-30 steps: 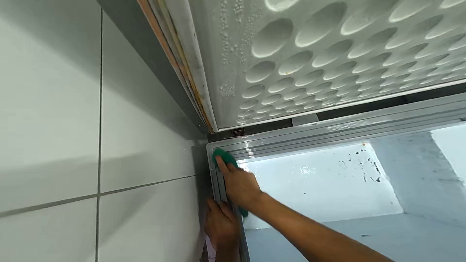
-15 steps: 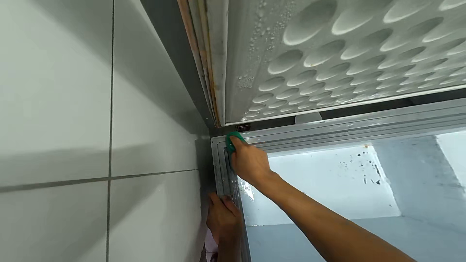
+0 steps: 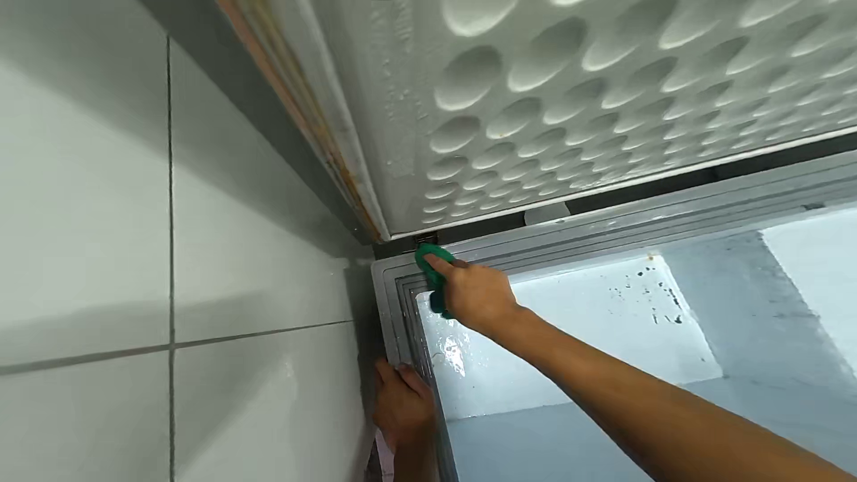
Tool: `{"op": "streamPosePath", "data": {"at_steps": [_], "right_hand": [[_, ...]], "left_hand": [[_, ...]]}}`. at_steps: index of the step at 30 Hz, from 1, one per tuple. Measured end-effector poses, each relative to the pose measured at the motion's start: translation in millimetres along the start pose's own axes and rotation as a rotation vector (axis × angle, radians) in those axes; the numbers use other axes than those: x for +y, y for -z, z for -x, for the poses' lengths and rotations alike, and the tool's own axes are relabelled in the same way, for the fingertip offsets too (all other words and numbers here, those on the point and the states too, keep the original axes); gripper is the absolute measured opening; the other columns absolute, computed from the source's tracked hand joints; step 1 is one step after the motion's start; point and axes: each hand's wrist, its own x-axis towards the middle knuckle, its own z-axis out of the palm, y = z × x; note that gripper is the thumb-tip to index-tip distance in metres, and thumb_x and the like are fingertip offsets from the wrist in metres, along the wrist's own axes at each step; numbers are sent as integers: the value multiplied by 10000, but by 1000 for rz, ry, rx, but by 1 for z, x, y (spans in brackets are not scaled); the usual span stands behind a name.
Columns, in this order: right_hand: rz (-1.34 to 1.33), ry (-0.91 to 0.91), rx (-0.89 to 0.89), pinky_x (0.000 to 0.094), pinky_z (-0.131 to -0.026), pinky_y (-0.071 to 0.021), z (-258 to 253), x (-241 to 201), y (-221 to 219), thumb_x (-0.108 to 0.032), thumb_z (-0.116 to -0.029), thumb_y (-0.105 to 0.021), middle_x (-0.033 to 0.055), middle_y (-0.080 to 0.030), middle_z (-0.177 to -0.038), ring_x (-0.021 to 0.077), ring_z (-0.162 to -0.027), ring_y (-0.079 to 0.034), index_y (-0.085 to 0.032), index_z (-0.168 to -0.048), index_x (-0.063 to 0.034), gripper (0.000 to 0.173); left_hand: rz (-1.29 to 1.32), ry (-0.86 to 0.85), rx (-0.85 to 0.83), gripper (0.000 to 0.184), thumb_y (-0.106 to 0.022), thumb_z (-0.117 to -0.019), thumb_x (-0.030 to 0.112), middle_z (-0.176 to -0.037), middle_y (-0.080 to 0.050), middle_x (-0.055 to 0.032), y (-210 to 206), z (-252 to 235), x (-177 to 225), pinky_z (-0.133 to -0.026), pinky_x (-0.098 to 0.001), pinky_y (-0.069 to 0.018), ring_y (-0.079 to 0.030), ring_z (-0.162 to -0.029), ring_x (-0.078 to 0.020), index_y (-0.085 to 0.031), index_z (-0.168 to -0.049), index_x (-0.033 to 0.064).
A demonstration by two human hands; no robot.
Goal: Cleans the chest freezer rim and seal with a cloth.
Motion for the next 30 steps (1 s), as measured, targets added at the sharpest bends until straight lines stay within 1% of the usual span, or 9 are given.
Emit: {"op": "streamPosePath", "data": {"at_steps": [8,11,16,19,21,23,25,27,30], "right_hand": [[-146,93,-27,551,-778,-576,-10,-85,-36,-97,-1026,-482,183,-606,-1366,389,-995,-699,-334,-1620,-190,619],[-294,122,43,537,-823,-582,-10,-72,-50,-128,-1048,-456,145,-615,-1358,347,-1040,-697,-387,-1602,-252,571],[-451,223,32,587,-953,-527,25,-52,-76,-129,-1047,-462,161,-620,-1366,361,-1218,-626,-463,-1560,-296,539],[-568,239,29,603,-982,-503,67,-42,-97,-185,-1025,-546,150,-675,-1300,348,-1216,-631,-554,-1498,-287,484],[-623,202,29,608,-982,-501,99,-42,-108,-254,-1049,-534,128,-713,-1255,336,-1194,-653,-629,-1431,-261,394],[-563,181,6,614,-989,-498,132,-50,-115,-220,-1046,-507,124,-698,-1289,343,-1219,-638,-630,-1429,-258,404],[-478,159,-4,615,-982,-500,169,-59,-135,-132,-1025,-491,129,-670,-1327,352,-1238,-620,-623,-1433,-289,457],[-444,108,-17,608,-960,-510,217,-65,-164,-113,-1019,-498,147,-642,-1329,360,-1217,-617,-596,-1455,-309,488],[-450,33,8,588,-873,-551,296,-67,-218,-111,-1013,-523,152,-644,-1268,359,-1091,-661,-600,-1441,-311,479]], "left_hand": [[-14,-30,14,473,-363,-1061,302,-1042,-725,-190,1,0,-6,-715,-544,-584,-737,-882,-353,-575,-1340,-15],[-27,-34,-40,459,-353,-1092,286,-985,-726,-203,4,2,-2,-769,-539,-585,-733,-919,-365,-524,-1377,-31],[-98,-108,-74,485,-329,-1110,320,-1147,-692,-244,7,5,-13,-872,-566,-564,-696,-1060,-395,-448,-1456,2],[-48,-252,-46,601,-566,-1013,329,-1213,-669,-254,7,3,-22,-881,-598,-552,-673,-1102,-404,-405,-1482,-11],[132,-358,0,544,-555,-1028,326,-1246,-666,-240,2,9,-36,-924,-600,-531,-661,-1145,-389,-458,-1452,1],[499,-381,-65,427,-470,-1080,259,-1281,-655,-212,-5,19,-63,-1017,-523,-506,-633,-1202,-318,-520,-1419,4],[855,-142,-296,421,-308,-1122,280,-1174,-643,-152,-8,46,-107,-873,-427,-519,-617,-1022,-219,-551,-1345,19],[929,110,-550,628,-80,-1118,422,-1177,-628,-183,-7,88,-171,-765,-456,-528,-628,-938,-267,-471,-1430,43],[842,272,-806,763,19,-1091,478,-1346,-595,-277,0,151,-266,-889,-559,-529,-639,-1136,-393,-419,-1482,-8]]}}
